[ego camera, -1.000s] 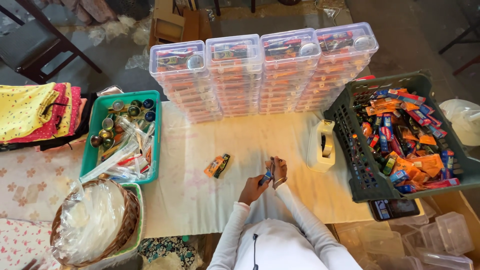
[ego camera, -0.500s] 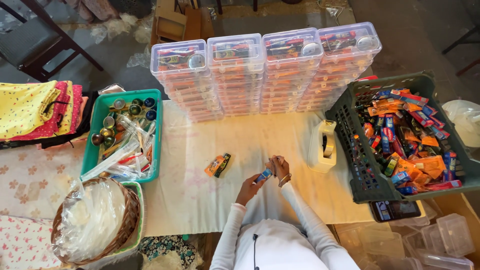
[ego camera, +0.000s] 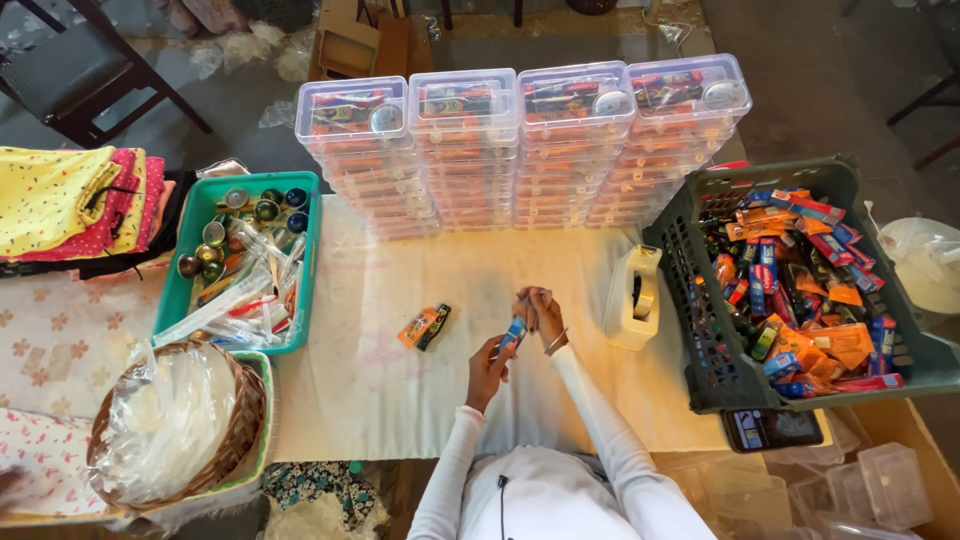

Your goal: The person kits various stationery items by taking pens, adhesive strips, and small packets from different containers and placing them together into clear plastic bags.

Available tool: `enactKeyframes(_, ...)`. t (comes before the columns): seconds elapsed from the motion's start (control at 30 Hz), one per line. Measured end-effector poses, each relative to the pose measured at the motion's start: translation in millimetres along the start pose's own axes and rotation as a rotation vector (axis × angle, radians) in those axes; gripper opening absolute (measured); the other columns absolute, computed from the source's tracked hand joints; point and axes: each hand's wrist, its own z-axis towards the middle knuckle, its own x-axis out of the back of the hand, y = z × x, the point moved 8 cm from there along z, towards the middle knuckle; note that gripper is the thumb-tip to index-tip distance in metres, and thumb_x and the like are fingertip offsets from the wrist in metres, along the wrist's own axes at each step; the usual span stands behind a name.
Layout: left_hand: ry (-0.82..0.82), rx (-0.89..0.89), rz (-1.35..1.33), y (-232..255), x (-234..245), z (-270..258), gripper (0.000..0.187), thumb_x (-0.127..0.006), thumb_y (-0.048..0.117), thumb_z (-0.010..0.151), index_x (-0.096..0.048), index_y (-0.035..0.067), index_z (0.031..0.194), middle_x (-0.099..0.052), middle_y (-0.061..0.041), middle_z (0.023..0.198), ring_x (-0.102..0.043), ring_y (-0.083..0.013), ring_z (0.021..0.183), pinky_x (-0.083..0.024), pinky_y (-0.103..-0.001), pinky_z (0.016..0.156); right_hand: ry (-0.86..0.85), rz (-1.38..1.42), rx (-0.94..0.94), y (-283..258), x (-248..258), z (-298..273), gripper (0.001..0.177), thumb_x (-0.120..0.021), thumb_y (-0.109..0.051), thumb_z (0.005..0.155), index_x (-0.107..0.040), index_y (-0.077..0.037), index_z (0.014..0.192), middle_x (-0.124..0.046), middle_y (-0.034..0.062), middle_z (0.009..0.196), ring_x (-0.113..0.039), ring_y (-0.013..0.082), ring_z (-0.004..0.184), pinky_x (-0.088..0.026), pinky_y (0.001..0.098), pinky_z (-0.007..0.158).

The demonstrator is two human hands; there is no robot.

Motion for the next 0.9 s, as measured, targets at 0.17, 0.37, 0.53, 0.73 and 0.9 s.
enactKeyframes(0.17, -0.013, 0.052, -0.386, -18.2, -27.4, 13.0, 0.041, -0.068, 0.023, 0.099, -0.054, 0.006, 0.134, -0.075, -0.01, 0.085, -0.055, -0.0086, 0.049, -0.046, -0.024, 0.045, 0.028, 0.583, -0.211, 28.7, -24.1, -3.2, 0.049, -0.056, -0.044, 0.096, -0.057, -0.002, 0.122, -0.069, 0.0021, 0.09, -0.065, 0.0124, 0.077, -0.053, 0.0292, 0.073)
enactKeyframes(0.37, 0.254, 0.043, -0.287, -31.1, -22.3, 20.1, 0.051, -0.071, 0.017, 0.097, -0.039, 0.008, 0.136, -0.068, -0.008, 0.073, -0.053, -0.01, 0.047, -0.041, -0.025, 0.042, -0.032, 0.364, -0.265, 32.9, -22.5, -27.2, 0.039, -0.061, -0.04, 0.095, -0.05, -0.01, 0.117, -0.071, 0.0046, 0.085, -0.069, 0.0146, 0.074, -0.054, 0.0321, 0.066)
enactKeyframes(0.53, 0.13, -0.018, -0.071, -7.9, -41.7, -9.0, 0.056, -0.075, 0.018, 0.092, -0.042, 0.011, 0.136, -0.073, -0.007, 0.077, -0.051, -0.0127, 0.05, -0.04, -0.028, 0.044, 0.078, 0.463, -0.087, 87.1, 51.5, 8.5, 0.035, -0.068, -0.04, 0.106, -0.063, -0.006, 0.112, -0.059, 0.0049, 0.063, -0.046, 0.0116, 0.04, -0.056, 0.0343, 0.058)
enactKeyframes(0.73, 0.324, -0.566, 0.705, 69.3, -30.5, -20.8, 0.041, -0.081, 0.027, 0.086, -0.06, 0.013, 0.119, -0.071, -0.007, 0.09, -0.069, -0.0275, 0.077, -0.053, -0.039, 0.061, 0.293, 0.403, -0.266, 56.7, 14.4, -13.2, 0.039, -0.068, -0.04, 0.095, -0.063, -0.003, 0.107, -0.071, 0.009, 0.079, -0.065, 0.0177, 0.061, -0.051, 0.0339, 0.053)
enactKeyframes(0.9, 0.238, -0.519, 0.937, 33.7, -11.5, 3.2, 0.032, -0.081, 0.023, 0.086, -0.059, 0.013, 0.107, -0.07, -0.004, 0.09, -0.069, -0.0236, 0.085, -0.055, -0.039, 0.065, 0.145, 0.27, -0.211, 58.0, -18.7, -11.2, 0.033, -0.074, -0.029, 0.093, -0.065, -0.004, 0.111, -0.075, 0.0153, 0.088, -0.068, 0.0194, 0.071, -0.055, 0.031, 0.063)
